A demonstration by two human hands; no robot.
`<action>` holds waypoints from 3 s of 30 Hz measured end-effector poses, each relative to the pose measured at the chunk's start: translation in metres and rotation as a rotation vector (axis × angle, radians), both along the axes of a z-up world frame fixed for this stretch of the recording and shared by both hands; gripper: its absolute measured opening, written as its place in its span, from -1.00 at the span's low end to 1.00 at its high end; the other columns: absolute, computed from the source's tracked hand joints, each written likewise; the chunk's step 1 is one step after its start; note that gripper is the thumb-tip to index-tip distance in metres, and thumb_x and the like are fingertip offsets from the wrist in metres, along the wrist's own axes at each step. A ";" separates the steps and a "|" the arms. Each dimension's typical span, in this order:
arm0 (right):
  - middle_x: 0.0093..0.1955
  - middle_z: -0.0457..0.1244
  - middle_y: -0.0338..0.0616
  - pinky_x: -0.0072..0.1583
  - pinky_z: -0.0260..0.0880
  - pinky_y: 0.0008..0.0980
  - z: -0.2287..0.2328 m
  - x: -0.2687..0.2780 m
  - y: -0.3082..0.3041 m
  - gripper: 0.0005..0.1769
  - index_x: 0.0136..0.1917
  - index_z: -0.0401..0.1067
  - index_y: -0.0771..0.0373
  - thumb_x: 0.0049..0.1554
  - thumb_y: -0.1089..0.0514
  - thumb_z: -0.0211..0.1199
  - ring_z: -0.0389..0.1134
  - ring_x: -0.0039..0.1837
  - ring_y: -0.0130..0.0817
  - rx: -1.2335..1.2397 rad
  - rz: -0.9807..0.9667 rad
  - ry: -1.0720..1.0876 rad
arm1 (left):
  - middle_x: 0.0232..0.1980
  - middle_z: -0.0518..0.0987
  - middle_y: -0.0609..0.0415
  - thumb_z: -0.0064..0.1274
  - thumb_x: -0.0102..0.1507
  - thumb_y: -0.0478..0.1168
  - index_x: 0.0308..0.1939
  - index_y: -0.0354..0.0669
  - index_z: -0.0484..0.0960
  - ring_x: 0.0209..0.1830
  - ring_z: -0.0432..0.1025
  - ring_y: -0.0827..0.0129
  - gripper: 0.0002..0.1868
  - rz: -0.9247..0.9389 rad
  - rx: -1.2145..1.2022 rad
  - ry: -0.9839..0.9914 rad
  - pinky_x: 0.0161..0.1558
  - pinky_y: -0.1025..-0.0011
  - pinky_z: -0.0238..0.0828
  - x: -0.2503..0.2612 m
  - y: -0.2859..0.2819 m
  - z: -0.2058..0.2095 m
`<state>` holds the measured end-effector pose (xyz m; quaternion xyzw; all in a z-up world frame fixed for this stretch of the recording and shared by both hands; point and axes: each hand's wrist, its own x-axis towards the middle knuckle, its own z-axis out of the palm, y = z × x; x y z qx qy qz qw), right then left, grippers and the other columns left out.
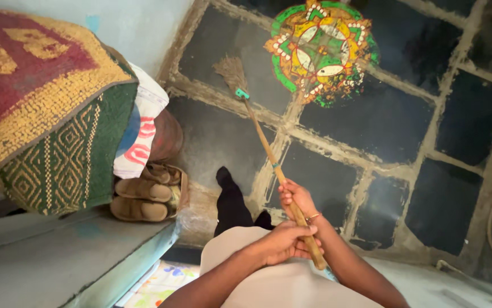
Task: The person uses a long-handled mop to clean a stone tile floor, dipping the mop head into a bucket of water and wringing it by hand before scrubbing the floor and around a decorative floor painting.
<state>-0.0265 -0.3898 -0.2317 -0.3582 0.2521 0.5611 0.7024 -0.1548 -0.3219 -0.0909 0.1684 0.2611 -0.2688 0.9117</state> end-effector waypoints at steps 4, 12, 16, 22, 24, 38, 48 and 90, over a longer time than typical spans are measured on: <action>-0.21 0.22 -0.18 -0.42 0.09 -0.65 -0.018 0.000 0.031 -0.82 0.14 0.29 0.26 0.26 0.25 0.08 0.09 -0.39 -0.63 -0.093 0.017 -0.074 | -0.25 0.57 0.04 0.00 0.33 -0.19 -0.08 -0.22 0.47 -0.25 0.57 0.23 -0.82 0.162 -0.032 0.140 -0.10 0.15 0.60 0.001 0.018 0.004; -0.32 0.25 -0.17 -0.44 0.18 -0.44 -0.114 0.038 0.202 -0.76 0.11 0.42 0.23 0.15 0.30 0.13 0.16 -0.46 -0.47 -0.231 0.023 -0.344 | -0.56 0.28 0.25 -0.04 0.29 -0.19 -0.40 -0.02 0.32 -0.64 0.18 0.52 -0.80 0.453 0.004 0.327 -0.59 0.53 0.17 0.034 0.126 -0.117; -0.32 0.28 -0.20 -0.43 0.25 -0.42 -0.120 0.080 0.303 -0.79 0.11 0.46 0.31 0.19 0.26 0.20 0.21 -0.44 -0.49 -0.372 0.031 -0.551 | -0.57 0.28 0.27 -0.05 0.32 -0.18 -0.45 -0.01 0.30 -0.68 0.14 0.56 -0.75 0.467 0.010 0.304 -0.66 0.59 0.11 0.071 0.224 -0.163; -0.39 0.30 -0.21 -0.42 0.30 -0.40 -0.135 0.162 0.380 -0.74 0.12 0.48 0.29 0.17 0.27 0.13 0.26 -0.46 -0.47 -0.474 0.110 -0.750 | -0.60 0.24 0.30 -0.09 0.36 -0.11 -0.46 0.01 0.31 -0.76 0.11 0.59 -0.71 0.344 0.206 0.299 -0.73 0.60 0.07 0.153 0.304 -0.194; -0.40 0.30 -0.22 -0.42 0.30 -0.40 -0.139 0.195 0.389 -0.73 0.13 0.48 0.35 0.19 0.28 0.09 0.27 -0.45 -0.46 -0.471 0.109 -0.772 | -0.59 0.25 0.30 -0.11 0.38 -0.06 -0.45 0.01 0.33 -0.76 0.11 0.59 -0.69 0.340 0.235 0.278 -0.73 0.59 0.07 0.186 0.313 -0.196; -0.30 0.25 -0.24 -0.40 0.18 -0.48 -0.117 0.111 0.167 -0.74 0.16 0.43 0.28 0.20 0.21 0.14 0.16 -0.42 -0.50 -0.353 0.216 -0.552 | -0.56 0.24 0.26 -0.17 0.45 0.13 -0.33 0.03 0.30 -0.66 0.13 0.55 -0.62 0.392 -0.099 0.400 -0.64 0.57 0.09 0.106 0.087 -0.176; -0.31 0.17 -0.21 -0.43 0.09 -0.47 -0.085 0.020 0.067 -0.88 -0.01 0.22 0.14 0.18 0.27 0.10 0.10 -0.43 -0.50 -0.125 0.057 -0.179 | -0.43 0.31 0.23 -0.07 0.45 -0.11 -0.24 -0.03 0.32 -0.51 0.23 0.53 -0.79 0.391 -0.246 0.423 -0.40 0.55 0.28 0.016 0.026 -0.050; -0.26 0.25 -0.20 -0.43 0.24 -0.36 -0.130 0.074 0.192 -0.59 0.25 0.26 0.06 0.13 0.28 0.13 0.19 -0.44 -0.41 -0.401 0.083 -0.468 | -0.54 0.27 0.29 0.01 0.42 -0.02 -0.27 -0.01 0.33 -0.71 0.10 0.68 -0.72 0.437 -0.156 0.428 -0.72 0.68 0.01 0.070 0.135 -0.131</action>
